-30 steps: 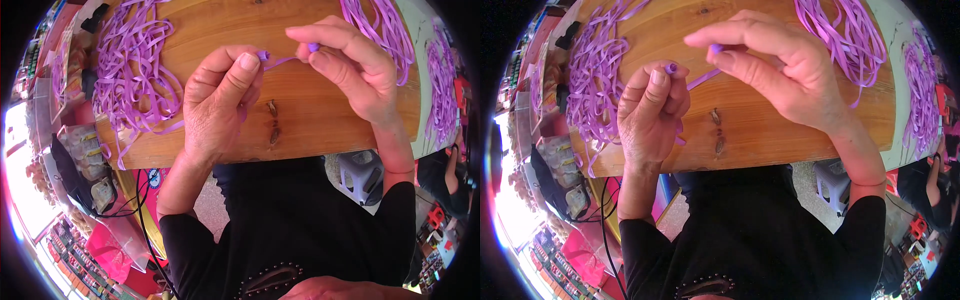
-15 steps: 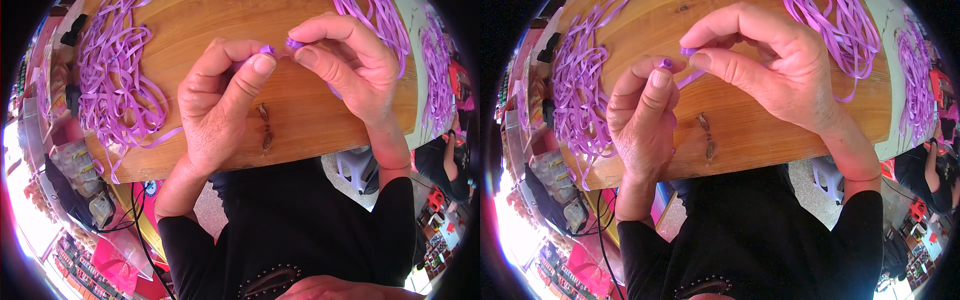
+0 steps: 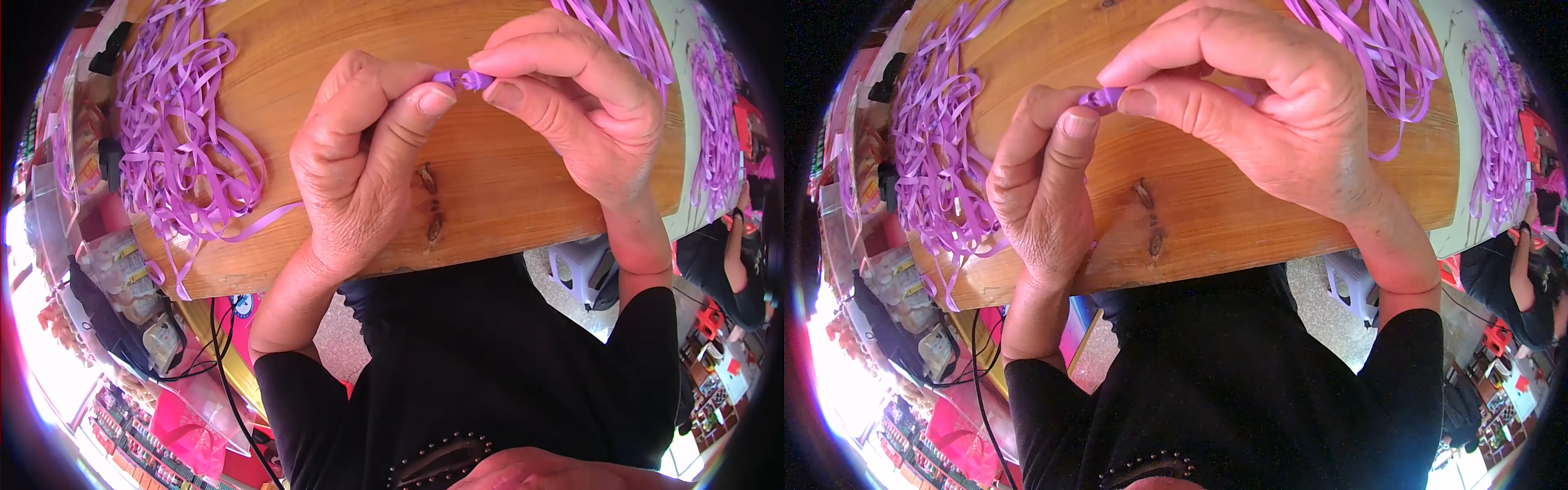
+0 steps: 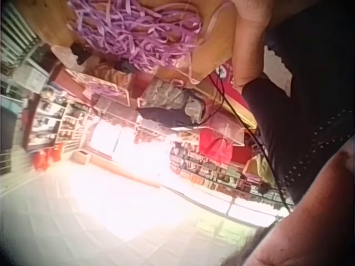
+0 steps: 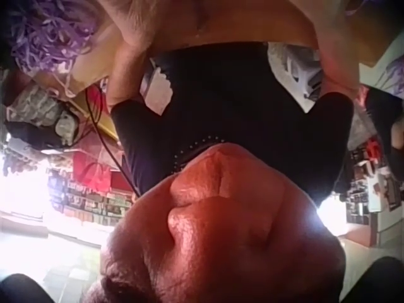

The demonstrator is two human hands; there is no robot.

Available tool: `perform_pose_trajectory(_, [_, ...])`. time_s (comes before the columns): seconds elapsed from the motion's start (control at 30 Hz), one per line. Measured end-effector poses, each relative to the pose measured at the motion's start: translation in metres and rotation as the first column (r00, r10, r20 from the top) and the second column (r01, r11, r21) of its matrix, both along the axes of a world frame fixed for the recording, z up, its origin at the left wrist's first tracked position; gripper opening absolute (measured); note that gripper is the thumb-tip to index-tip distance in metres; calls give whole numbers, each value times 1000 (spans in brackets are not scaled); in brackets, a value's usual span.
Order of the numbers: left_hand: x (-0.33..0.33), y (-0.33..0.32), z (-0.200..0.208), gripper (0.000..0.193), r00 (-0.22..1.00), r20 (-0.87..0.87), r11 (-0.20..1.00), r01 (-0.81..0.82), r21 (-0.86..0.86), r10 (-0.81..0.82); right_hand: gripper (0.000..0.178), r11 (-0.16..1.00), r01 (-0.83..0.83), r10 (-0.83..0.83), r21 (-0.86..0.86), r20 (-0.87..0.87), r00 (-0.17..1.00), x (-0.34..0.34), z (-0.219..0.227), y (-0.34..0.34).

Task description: The person ties knots in purple ribbons by hand, working through them one at a time. They pick up a ribbon from the table, loop it to form a knot, and pull it tight before setting it aside.

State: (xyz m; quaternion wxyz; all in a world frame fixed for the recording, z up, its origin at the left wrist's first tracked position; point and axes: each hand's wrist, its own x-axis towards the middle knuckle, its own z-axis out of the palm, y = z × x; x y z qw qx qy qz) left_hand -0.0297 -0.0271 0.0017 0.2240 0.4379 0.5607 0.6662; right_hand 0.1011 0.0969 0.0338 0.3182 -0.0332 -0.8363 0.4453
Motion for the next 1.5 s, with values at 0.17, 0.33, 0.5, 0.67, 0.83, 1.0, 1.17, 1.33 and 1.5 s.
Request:
perform_pose_trajectory(0.17, [-2, -4, 0, 12, 991, -130, 1000, 6, 23, -3, 19, 997, 43, -52, 63, 147, 988, 3, 15, 0])
perform_pose_trajectory(0.33, [0, -4, 3, 10, 988, -140, 998, 66, -21, -68, 16, 984, 97, -138, 147, 294, 946, 12, 38, 0])
perform_pose_trajectory(0.5, [2, -4, 1, 10, 990, -127, 998, 56, -16, -58, 12, 970, 115, -198, 216, 419, 886, 8, 53, 1])
perform_pose_trajectory(0.67, [4, -5, 0, 11, 995, -79, 998, 67, 9, -66, 12, 957, 86, -190, 275, 378, 906, 3, 50, 1])
perform_pose_trajectory(0.83, [6, -4, -1, 14, 997, -53, 998, 64, 21, -63, 14, 934, 42, -144, 356, 266, 953, 4, 44, 5])
perform_pose_trajectory(1.0, [5, -4, 0, 14, 996, -69, 998, 61, 8, -61, 15, 899, 7, -84, 438, 155, 984, 5, 39, 9])
perform_pose_trajectory(1.17, [4, -3, 1, 14, 987, -148, 998, 62, 0, -61, 16, 865, -7, -34, 502, 73, 997, 7, 33, 11])
perform_pose_trajectory(1.33, [4, -4, -1, 13, 987, -149, 997, 71, 34, -66, 17, 908, -4, -15, 418, 41, 999, 6, 24, 11])
perform_pose_trajectory(1.5, [5, -4, 2, 13, 987, -146, 997, 76, 12, -73, 17, 942, 1, -7, 337, 15, 1000, 8, 19, 8])
